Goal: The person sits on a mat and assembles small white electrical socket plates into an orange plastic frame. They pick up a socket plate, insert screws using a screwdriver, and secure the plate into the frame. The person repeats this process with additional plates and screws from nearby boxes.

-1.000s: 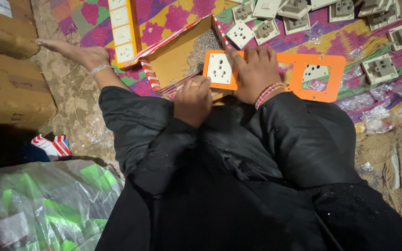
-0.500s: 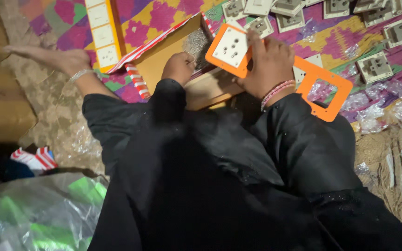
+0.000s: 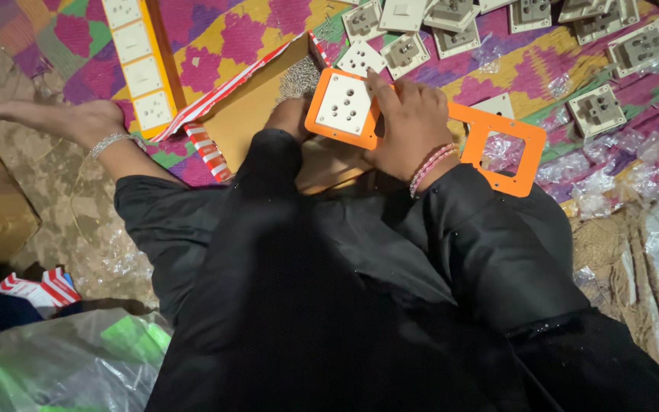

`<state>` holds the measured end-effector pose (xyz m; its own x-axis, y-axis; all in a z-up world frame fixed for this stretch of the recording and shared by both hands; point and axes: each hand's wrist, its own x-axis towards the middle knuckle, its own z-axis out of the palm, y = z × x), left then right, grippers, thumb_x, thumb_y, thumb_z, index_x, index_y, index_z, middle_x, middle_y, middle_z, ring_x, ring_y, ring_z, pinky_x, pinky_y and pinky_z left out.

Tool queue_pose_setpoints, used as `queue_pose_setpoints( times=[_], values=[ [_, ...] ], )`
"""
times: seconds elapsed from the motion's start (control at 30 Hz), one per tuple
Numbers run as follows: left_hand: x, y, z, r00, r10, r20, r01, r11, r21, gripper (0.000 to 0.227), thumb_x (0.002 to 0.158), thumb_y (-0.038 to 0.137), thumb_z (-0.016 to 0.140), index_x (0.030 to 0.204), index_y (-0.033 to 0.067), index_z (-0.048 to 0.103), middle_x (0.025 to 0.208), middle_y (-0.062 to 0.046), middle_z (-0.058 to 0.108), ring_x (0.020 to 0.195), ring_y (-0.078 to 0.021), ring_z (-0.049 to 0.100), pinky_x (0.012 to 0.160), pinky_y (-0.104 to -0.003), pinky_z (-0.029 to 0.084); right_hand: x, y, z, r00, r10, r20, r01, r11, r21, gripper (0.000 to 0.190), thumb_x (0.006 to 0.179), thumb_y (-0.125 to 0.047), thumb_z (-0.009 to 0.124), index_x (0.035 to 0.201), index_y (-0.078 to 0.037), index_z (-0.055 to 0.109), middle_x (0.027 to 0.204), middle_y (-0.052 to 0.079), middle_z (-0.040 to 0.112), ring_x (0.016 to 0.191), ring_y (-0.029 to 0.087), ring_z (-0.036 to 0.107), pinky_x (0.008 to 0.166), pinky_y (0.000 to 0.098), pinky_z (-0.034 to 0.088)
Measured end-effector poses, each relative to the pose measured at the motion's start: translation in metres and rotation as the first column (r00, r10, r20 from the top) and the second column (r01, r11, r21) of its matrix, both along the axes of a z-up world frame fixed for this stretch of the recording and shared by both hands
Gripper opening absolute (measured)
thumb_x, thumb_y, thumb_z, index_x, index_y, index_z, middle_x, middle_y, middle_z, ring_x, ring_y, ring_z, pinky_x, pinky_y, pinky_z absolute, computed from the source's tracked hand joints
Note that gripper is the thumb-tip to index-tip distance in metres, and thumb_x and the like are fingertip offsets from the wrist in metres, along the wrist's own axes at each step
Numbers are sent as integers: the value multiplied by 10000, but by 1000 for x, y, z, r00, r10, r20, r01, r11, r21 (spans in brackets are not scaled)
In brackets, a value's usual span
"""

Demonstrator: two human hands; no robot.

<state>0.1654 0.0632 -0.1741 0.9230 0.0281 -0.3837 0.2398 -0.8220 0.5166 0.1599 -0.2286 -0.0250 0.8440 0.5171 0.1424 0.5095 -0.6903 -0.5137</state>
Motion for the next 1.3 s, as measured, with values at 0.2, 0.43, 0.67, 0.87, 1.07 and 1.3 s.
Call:
queue_pose_setpoints(
  times=[0.2, 0.43, 0.67, 0.87, 1.07, 1.3],
  values=[
    [-21, 4, 0, 907, 153, 392, -185, 982, 46, 224, 933, 125, 608, 1044, 29, 776, 1044, -189, 745, 937, -317, 720, 823, -401, 563, -5, 1, -1, 998, 61, -10, -61, 998, -17, 1011, 599, -362, 904, 1488, -145, 473, 1193, 202, 594, 1171, 413, 556, 1047, 552, 358],
    [-60, 13, 21, 690, 671, 273, -432, 683, -589, 313, 989, 79, 546, 1282, 1, 624, 978, -148, 742, 808, -182, 686, 706, -302, 550, -6, 2, -4, 992, 123, 21, -123, 992, -8, 1003, 603, -414, 908, 1469, -120, 494, 1201, 208, 596, 1158, 420, 551, 1058, 570, 339],
    [-108, 7, 76, 741, 671, -39, -408, 403, -819, 272, 995, 35, 463, 1257, -20, 510, 1060, -151, 747, 873, -174, 727, 760, -273, 584, -19, 14, -7, 966, 220, 139, -216, 975, -45, 958, 627, -460, 881, 1420, -55, 526, 1260, 209, 592, 1218, 415, 540, 1104, 561, 327],
    [-123, -48, 124, 756, 594, 274, -266, 661, -701, 177, 955, 89, 683, 1075, -40, 658, 932, -101, 737, 850, -130, 705, 760, -267, 578, -34, 21, -11, 926, 333, 178, -333, 942, -28, 930, 656, -397, 871, 1447, -60, 516, 1327, 205, 582, 1289, 391, 509, 1130, 581, 299],
    [-114, -77, 148, 734, 321, 598, -169, 940, -297, 110, 867, 85, 753, 908, -15, 741, 862, -122, 711, 811, -250, 691, 754, -354, 541, -40, 25, -15, 899, 419, 127, -411, 908, -83, 1014, 589, -349, 899, 1474, -62, 495, 1296, 206, 563, 1271, 406, 494, 1116, 585, 301],
    [-110, -83, 149, 751, 78, 656, -126, 992, 26, 127, 876, 149, 742, 900, 24, 747, 925, -157, 697, 896, -362, 648, 830, -464, 493, -38, 26, -13, 885, 441, 149, -439, 897, -48, 997, 580, -353, 894, 1449, -43, 516, 1287, 186, 573, 1262, 395, 502, 1105, 582, 311]
  ],
)
